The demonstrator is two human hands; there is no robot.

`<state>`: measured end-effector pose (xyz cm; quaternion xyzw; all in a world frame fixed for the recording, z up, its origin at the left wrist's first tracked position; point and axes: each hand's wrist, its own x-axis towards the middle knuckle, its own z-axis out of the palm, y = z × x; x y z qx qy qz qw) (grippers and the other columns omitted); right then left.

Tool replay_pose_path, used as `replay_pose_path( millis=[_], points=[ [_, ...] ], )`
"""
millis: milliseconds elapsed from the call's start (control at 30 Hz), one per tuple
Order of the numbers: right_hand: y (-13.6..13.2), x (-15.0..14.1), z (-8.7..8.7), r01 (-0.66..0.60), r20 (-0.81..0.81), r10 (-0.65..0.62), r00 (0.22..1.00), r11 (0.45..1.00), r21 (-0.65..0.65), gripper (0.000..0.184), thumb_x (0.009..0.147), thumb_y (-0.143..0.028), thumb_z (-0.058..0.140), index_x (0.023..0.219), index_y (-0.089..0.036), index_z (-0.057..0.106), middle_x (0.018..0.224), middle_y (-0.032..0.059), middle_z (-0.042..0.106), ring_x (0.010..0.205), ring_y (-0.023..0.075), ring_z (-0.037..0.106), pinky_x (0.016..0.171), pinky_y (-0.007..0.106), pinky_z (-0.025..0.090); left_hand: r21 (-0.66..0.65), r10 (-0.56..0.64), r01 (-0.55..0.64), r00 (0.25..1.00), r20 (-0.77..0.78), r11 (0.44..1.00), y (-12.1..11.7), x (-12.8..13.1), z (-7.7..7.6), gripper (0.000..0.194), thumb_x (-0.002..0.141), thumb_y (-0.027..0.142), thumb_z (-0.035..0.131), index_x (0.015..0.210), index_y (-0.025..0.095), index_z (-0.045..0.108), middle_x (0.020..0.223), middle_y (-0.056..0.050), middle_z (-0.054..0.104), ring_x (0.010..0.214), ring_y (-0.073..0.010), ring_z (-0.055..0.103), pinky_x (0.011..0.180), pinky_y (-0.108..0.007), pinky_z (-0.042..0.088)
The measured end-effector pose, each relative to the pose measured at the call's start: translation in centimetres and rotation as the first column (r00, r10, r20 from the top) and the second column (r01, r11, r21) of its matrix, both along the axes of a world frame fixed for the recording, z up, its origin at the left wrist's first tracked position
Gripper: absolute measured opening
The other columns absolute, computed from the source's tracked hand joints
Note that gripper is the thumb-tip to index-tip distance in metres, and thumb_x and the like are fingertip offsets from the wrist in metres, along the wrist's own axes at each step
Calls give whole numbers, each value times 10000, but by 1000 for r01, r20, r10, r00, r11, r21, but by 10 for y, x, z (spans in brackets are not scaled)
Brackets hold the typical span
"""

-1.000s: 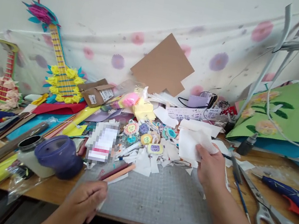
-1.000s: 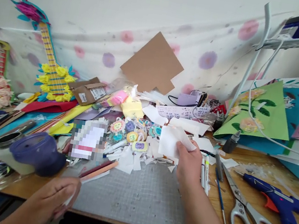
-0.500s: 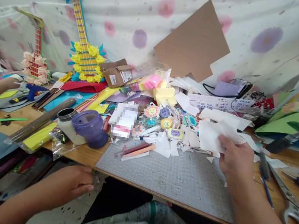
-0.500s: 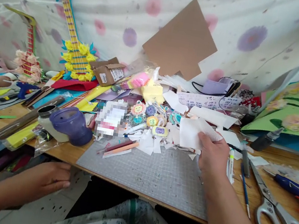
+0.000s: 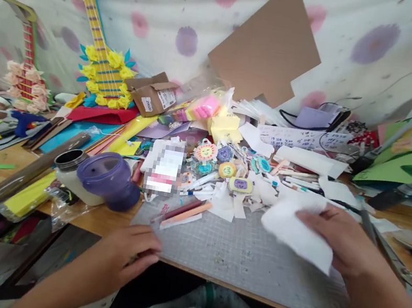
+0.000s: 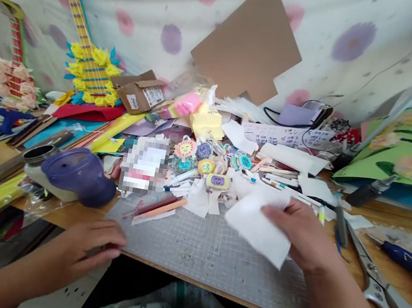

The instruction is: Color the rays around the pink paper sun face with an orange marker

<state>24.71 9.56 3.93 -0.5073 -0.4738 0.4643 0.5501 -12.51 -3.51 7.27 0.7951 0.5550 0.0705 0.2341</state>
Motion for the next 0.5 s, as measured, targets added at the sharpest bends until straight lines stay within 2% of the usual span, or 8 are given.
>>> replay_pose_path(
  millis=[67,133,167,233,300,333,400,500],
  points=[
    [-12,11,1,-204,149,225,963,968,-143,205,486,-221,861,606,-140,716,504,73,653,360,212,561,304,293,414,116,-79,77,997,20,990,20,28,-2,186,928,247,439,929,223,624,953,-33,640,914,-186,586,809,-272,422],
    [-16,25,2,-303,371,344,862,938,-166,218,505,-241,856,687,-185,750,611,62,696,458,206,594,387,290,457,207,-124,117,992,21,971,42,53,-4,171,920,211,454,950,216,623,1032,-51,633,1030,-209,562,888,-303,410],
    [-14,31,4,-326,502,343,794,937,-125,253,532,-271,845,763,-212,761,704,61,720,537,213,620,456,299,489,235,-122,114,992,18,965,53,63,-4,167,914,202,467,977,206,621,1075,-64,628,1057,-217,556,917,-319,406],
    [-4,38,11,-368,717,238,655,929,28,291,639,-359,785,908,-253,748,871,58,727,685,228,651,587,326,524,290,-41,45,999,-17,956,76,81,-4,152,898,212,501,980,188,626,1048,-78,633,1007,-228,575,894,-343,427],
    [10,33,21,-418,796,119,594,891,178,224,763,-398,683,927,-251,722,894,57,710,733,224,655,626,332,526,319,58,-18,991,-117,948,97,92,-3,168,873,243,546,1008,180,624,1023,-88,634,980,-253,585,862,-370,444],
    [17,24,25,-482,827,103,552,849,216,183,794,-377,654,907,-245,711,879,54,698,740,217,649,628,325,521,324,91,-33,982,-167,945,107,96,-3,199,855,260,573,1032,181,620,1033,-94,629,983,-268,586,851,-383,449],
    [28,-1,30,-575,860,147,489,796,191,136,802,-277,638,919,-263,704,898,32,681,784,197,640,693,311,516,324,120,-44,968,-219,945,123,100,-4,283,813,283,628,1073,173,610,1059,-115,616,990,-299,584,835,-402,453],
    [37,-43,24,-653,907,161,388,743,147,452,651,-48,652,1010,-318,705,978,20,650,857,207,624,745,310,483,309,119,-41,964,-239,950,138,100,-11,321,784,277,660,1077,155,610,1025,-132,621,959,-321,587,811,-415,456]
  ],
)
